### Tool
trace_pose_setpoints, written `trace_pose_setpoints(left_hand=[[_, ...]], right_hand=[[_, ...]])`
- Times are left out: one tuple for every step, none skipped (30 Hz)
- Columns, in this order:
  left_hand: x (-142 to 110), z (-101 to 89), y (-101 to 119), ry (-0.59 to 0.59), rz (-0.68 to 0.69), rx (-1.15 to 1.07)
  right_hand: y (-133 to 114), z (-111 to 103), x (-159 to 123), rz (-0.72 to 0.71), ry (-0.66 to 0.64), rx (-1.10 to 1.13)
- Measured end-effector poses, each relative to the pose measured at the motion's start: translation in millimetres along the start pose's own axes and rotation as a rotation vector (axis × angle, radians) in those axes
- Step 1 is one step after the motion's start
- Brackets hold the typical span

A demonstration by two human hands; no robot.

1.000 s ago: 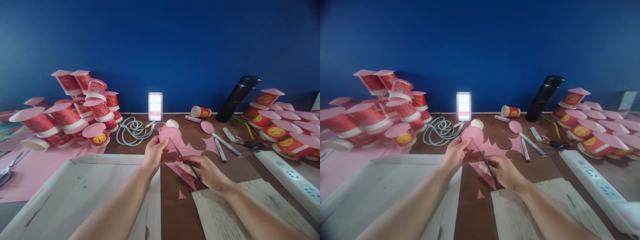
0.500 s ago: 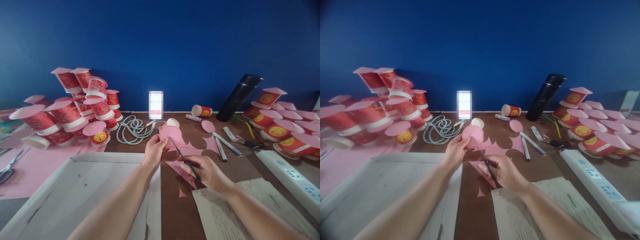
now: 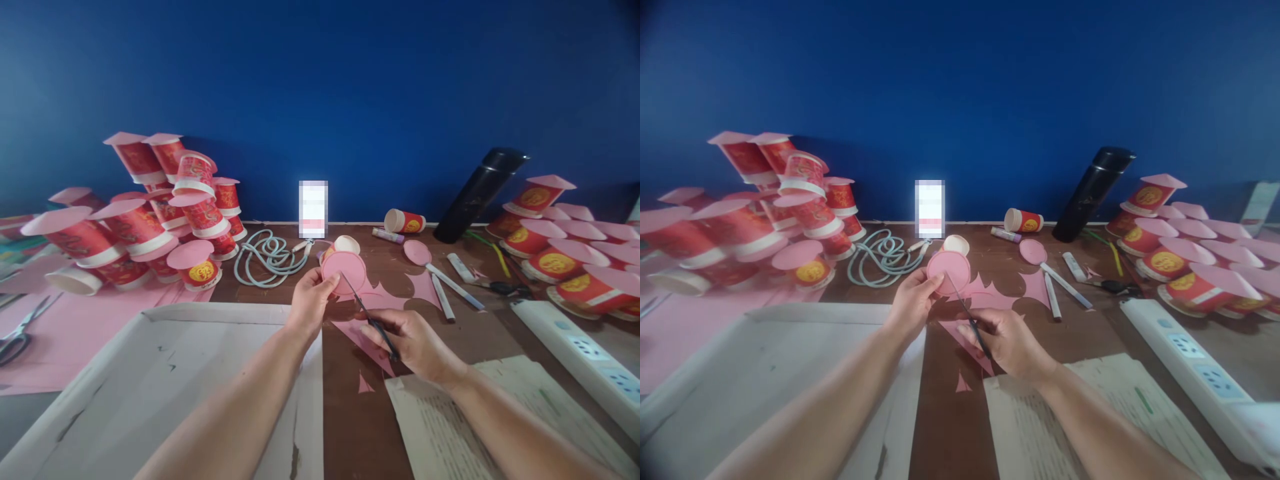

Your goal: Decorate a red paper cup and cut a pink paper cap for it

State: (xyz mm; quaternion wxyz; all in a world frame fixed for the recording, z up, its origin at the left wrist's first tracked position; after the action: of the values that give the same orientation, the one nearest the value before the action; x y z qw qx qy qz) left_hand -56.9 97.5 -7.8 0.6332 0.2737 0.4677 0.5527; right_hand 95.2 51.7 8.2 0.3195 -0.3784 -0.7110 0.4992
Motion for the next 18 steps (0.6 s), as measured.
trace_pose_setpoints(left_hand=[[-0.1,-0.4,0.5,0.006,0.003,-0.007],[-0.1,-0.7,0.8,0.011,0.004,-0.014],[-0.1,-1.0,0.9,0.015,0.003,-0.022],[-0.1,-1.1,0.7,0.016,-0.001,-0.029],[-0.1,-1.2,0.5,0.017,-0.005,-0.036],[0.0,-0.9,0.1,0.014,-0.009,-0.04],[-0.1,-0.6,-0.3,0.011,-0.012,-0.043],[-0.1,-0.2,-0.5,0.009,-0.014,-0.043],[-0.2,0.0,-0.7,0.009,-0.015,-0.042],[-0.3,0.3,-0.8,0.009,-0.013,-0.04],[-0.4,0.5,-1.0,0.01,-0.011,-0.038],[-0.5,0.5,-0.9,0.012,-0.007,-0.038],[-0.6,0.4,-1.0,0.014,-0.004,-0.038],[-0.7,0.6,-1.2,0.015,-0.002,-0.038],[-0.8,0.6,-1.3,0.016,0.0,-0.037],[-0.9,0.6,-1.2,0.017,0.004,-0.037],[-0.9,0.4,-1.1,0.019,0.007,-0.037],[-1.0,0.4,-0.9,0.02,0.01,-0.037]], right_hand=[[-0.4,0.1,0.1,0.006,0.002,0.001],[-1.0,0.5,0.3,0.01,0.0,0.004],[-1.8,1.2,0.5,0.013,-0.003,0.008],[-2.6,1.9,0.7,0.014,-0.007,0.011],[-3.3,2.3,0.9,0.013,-0.008,0.014],[-4.0,2.6,1.0,0.009,-0.01,0.013],[-4.8,2.6,1.1,0.001,-0.01,0.009],[-5.3,2.7,1.0,-0.007,-0.011,0.007],[-5.4,2.5,0.9,-0.013,-0.011,0.004],[-5.3,2.3,0.7,-0.018,-0.009,0.001],[-4.9,2.3,0.4,-0.02,-0.01,-0.002],[-4.4,2.4,0.2,-0.02,-0.01,-0.003],[-3.8,2.4,0.0,-0.017,-0.009,-0.001],[-3.5,2.9,-0.2,-0.016,-0.011,0.004],[-3.3,3.5,-0.3,-0.013,-0.013,0.012],[-3.1,3.9,-0.4,-0.01,-0.014,0.019],[-2.9,3.8,-0.5,-0.006,-0.011,0.022],[-2.8,3.5,-0.6,-0.002,-0.006,0.022]])
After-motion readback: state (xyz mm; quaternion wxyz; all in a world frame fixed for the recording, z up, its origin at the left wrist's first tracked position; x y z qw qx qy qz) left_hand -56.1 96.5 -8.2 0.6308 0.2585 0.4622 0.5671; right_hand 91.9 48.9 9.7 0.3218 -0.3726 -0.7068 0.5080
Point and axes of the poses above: each hand's wrist, its own x-axis towards the middle knuckle, its own z-axis out of the palm, y = z × x, the point moved 10 cm from there along x, towards the middle knuckle, and after that the axes turned 12 degrees about -z, right-handed, at the moved point
